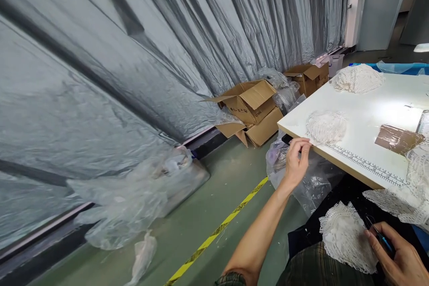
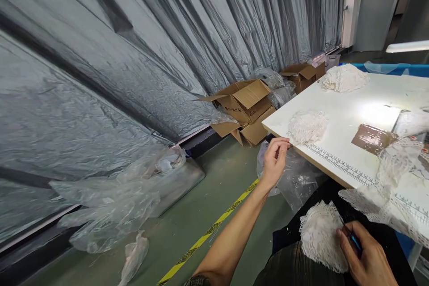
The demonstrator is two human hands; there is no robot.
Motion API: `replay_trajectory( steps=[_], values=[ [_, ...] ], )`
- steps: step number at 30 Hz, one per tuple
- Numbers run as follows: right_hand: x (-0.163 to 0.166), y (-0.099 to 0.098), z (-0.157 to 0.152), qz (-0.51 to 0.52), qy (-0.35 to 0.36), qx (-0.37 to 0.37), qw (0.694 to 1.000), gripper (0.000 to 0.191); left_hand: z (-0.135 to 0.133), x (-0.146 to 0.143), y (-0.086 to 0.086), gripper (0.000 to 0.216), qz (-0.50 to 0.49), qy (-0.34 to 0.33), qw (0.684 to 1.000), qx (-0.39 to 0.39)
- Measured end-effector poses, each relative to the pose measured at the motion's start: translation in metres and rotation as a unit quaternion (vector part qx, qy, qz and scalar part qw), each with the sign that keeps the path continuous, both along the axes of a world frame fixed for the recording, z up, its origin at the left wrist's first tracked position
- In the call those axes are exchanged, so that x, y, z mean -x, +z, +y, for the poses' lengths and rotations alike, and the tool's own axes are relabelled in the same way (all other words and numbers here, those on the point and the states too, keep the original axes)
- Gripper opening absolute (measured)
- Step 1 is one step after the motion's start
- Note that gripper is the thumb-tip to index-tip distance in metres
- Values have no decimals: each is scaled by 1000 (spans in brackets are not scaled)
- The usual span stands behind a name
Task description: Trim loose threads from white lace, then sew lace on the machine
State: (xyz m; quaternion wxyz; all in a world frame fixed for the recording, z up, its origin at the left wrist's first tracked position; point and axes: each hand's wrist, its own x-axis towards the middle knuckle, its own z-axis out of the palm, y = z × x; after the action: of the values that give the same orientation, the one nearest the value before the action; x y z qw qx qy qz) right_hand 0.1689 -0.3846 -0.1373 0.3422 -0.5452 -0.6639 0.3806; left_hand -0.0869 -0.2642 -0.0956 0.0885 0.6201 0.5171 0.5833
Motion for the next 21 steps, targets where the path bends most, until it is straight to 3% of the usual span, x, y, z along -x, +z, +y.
replay_trajectory(
  steps=[3,5,10,14,18,21],
  values=[
    [-4,8,3,-23,36,-11,999,39,-9,-8,4,24,-6,30,998,-54],
    [-5,15,3,-26,40,-26,999,40,-15,-21,6,23,-2,16,998,-63],
    [-10,28,-5,-6,31,-43,999,40,-36,-71,-6,39,36,-137,986,90],
    [-21,36,-15,8,11,-54,998,36,-43,-100,-20,29,51,-215,956,191],
    [-29,39,-21,26,-24,-63,997,31,-51,-103,-21,25,37,-277,941,192],
    [-25,38,-21,49,-56,-53,996,27,-70,-98,-18,24,118,-352,918,136]
  ],
)
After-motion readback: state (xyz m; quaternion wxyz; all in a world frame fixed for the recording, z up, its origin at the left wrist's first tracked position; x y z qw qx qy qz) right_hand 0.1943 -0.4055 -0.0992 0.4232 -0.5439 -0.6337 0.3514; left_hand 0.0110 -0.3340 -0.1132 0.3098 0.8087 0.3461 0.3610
